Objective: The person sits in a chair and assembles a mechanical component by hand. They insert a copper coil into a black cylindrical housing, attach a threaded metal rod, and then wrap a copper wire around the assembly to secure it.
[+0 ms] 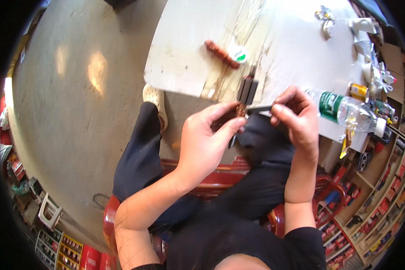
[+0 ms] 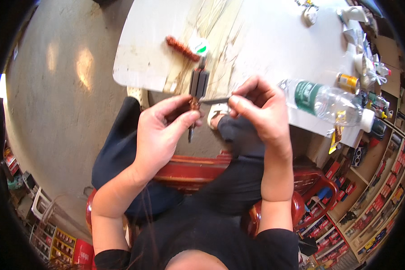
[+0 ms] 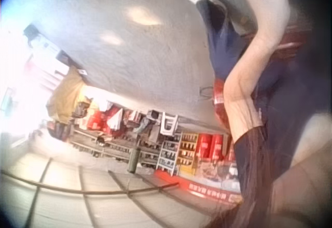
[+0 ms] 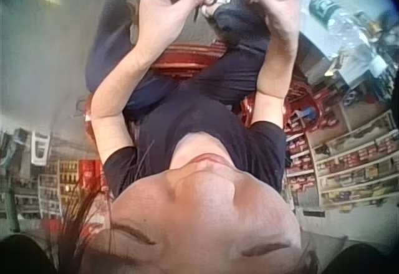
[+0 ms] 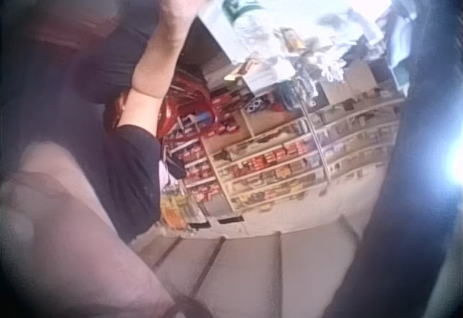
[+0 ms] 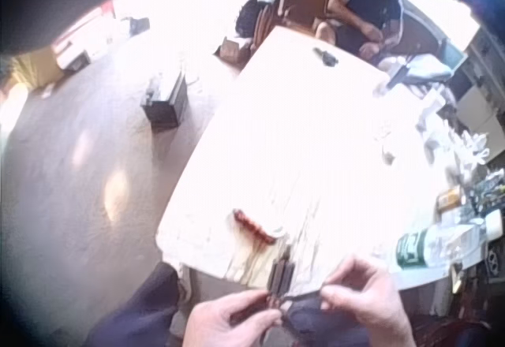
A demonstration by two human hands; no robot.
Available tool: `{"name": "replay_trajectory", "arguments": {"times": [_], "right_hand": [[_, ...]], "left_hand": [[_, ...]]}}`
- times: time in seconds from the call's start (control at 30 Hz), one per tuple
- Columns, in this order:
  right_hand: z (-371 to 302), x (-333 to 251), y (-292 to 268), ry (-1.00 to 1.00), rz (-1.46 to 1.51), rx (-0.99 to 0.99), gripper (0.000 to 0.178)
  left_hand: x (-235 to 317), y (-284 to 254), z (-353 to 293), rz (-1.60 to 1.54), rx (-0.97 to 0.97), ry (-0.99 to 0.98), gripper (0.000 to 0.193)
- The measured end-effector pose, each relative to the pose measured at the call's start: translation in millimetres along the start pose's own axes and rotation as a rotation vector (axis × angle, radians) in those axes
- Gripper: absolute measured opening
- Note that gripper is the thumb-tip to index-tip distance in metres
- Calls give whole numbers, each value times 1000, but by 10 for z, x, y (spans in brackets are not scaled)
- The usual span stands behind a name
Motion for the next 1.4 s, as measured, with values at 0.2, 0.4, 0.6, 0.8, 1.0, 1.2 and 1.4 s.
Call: {"name": "replay_trajectory", "arguments": {"times": [0.2,0.4,0.6,0.8,1.0,1.2,1.4], "right_hand": [[-27,-62,45,-71,-343,-57,16],[-12,-127,148,-154,-552,-175,22],[-11,-115,181,-241,-606,-190,21],[-9,-74,255,-282,-663,-202,15],[2,11,194,-97,-398,-181,16],[12,1,248,63,-239,-271,14],[47,11,241,139,-292,-348,18]], "left_hand": [[-15,35,56,72,35,52,30],[-26,47,103,-37,18,82,28],[-24,92,152,-34,-2,109,29],[-52,76,141,-45,-1,102,29],[-27,34,147,121,-13,155,27],[-112,-37,123,68,-14,105,30],[-59,2,123,70,-22,76,29]]}}
Point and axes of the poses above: each hand's wrist, its own z-axis towards the middle knuckle, its own y-axis out of the palm, x = y × z, the point moved 3 cm from there along z, towards the middle knuckle, and after that the axes turned 4 degrees about z, right-handed, at the moved point
